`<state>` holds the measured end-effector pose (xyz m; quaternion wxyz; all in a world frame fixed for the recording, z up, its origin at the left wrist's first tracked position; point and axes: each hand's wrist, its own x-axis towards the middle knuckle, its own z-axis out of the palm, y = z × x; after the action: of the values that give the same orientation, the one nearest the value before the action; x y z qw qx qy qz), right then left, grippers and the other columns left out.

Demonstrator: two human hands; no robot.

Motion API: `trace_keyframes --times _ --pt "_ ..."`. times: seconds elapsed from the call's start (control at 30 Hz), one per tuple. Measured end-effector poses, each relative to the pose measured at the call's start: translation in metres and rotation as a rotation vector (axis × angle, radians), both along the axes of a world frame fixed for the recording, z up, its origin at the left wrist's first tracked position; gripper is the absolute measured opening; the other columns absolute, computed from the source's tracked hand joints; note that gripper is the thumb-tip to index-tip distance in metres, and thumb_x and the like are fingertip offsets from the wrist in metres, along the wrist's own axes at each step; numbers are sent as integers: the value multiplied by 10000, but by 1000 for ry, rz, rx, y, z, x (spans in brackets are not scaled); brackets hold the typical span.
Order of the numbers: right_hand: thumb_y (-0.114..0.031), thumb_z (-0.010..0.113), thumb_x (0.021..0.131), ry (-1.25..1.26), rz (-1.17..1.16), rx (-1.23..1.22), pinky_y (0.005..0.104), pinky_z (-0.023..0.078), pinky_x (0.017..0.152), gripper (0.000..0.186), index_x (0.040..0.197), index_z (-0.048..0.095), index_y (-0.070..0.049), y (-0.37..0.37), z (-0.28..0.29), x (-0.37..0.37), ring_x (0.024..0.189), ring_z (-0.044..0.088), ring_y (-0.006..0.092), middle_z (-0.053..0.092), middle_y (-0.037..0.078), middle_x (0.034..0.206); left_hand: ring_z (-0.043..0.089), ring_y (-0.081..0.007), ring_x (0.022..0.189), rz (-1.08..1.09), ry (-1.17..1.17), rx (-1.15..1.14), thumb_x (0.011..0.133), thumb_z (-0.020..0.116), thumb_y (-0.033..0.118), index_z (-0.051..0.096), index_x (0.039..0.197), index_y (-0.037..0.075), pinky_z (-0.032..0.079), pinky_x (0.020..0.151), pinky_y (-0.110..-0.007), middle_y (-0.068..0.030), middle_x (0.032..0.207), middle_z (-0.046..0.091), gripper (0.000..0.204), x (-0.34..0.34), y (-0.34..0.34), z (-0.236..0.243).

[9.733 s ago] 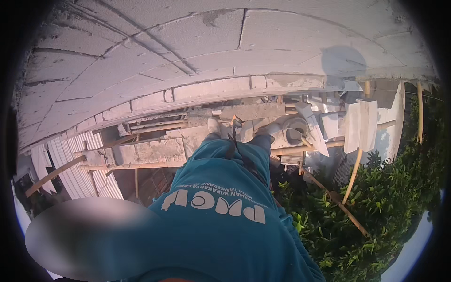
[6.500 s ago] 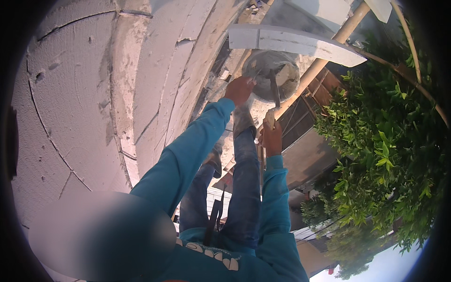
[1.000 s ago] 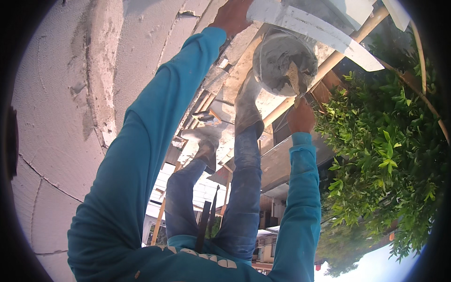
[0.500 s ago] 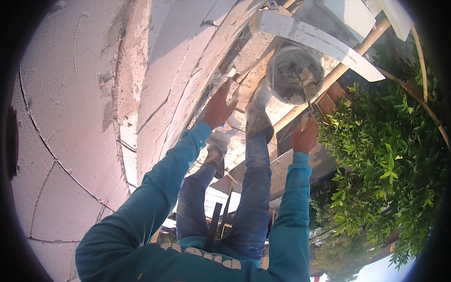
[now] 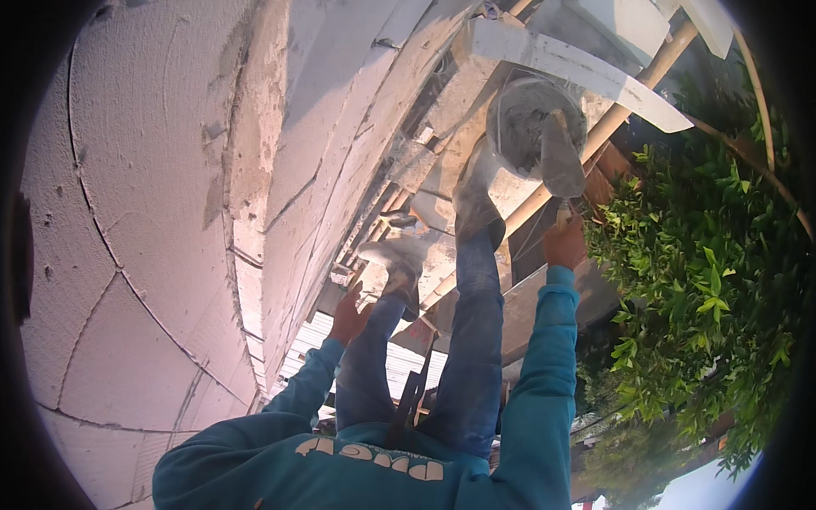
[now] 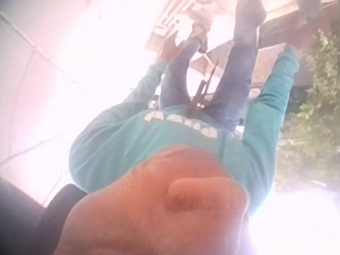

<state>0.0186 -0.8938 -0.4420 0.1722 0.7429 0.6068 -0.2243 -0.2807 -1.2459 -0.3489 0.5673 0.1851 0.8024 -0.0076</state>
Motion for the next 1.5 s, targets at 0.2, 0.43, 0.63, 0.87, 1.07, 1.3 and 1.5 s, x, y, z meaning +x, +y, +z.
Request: trace_keyframes --times 0.2,0.43,0.63,0.87,1.07,1.3,1.5 --pt "-207 635 859 -190 237 57 523 529 762 319 1138 530 -92 30 18 63 903 666 415 666 181 1027 503 -388 1265 23 30 27 859 660 189 414 1426 0 405 1069 -435 -251 1342 542 646 2 -13 -7" --pt "-143 570 841 -244 406 -216 498 562 695 300 1132 518 -86 44 -16 48 820 696 387 681 216 924 589 -340 1195 127 5 118 870 656 167 447 1402 -1 482 981 -414 -222 1326 570 596 12 33 -17" --pt "-183 599 844 -103 403 -359 511 537 756 289 1108 533 -84 39 8 17 869 676 408 694 178 938 583 -373 1181 167 -2 146 871 665 221 504 1349 -22 461 1013 -417 -251 1288 584 560 21 38 -12" --pt "-202 689 815 -71 271 -26 491 539 791 429 1199 556 -65 34 18 32 942 663 387 663 184 1059 613 -358 1150 235 34 158 854 667 194 531 1327 -12 490 975 -416 -237 1287 595 534 8 20 -6" --pt "-180 636 825 -209 325 -253 489 530 850 437 1220 538 -21 26 -19 27 995 655 391 663 190 1091 633 -343 1128 254 55 99 860 661 193 532 1329 -13 517 934 -408 -231 1276 607 529 -6 -9 7" --pt "-252 647 838 -64 186 -126 534 528 847 504 1267 501 -32 3 14 12 959 664 428 660 236 1094 618 -344 1135 248 128 148 869 667 276 561 1309 28 486 983 -425 -219 1249 621 516 -3 -21 50" --pt "-300 629 829 -15 381 -198 518 501 926 523 1286 574 -50 10 -41 -3 1059 629 425 651 237 1170 483 -375 1279 247 299 94 866 644 214 570 1277 19 360 1108 -445 -221 1332 550 461 7 -73 73"
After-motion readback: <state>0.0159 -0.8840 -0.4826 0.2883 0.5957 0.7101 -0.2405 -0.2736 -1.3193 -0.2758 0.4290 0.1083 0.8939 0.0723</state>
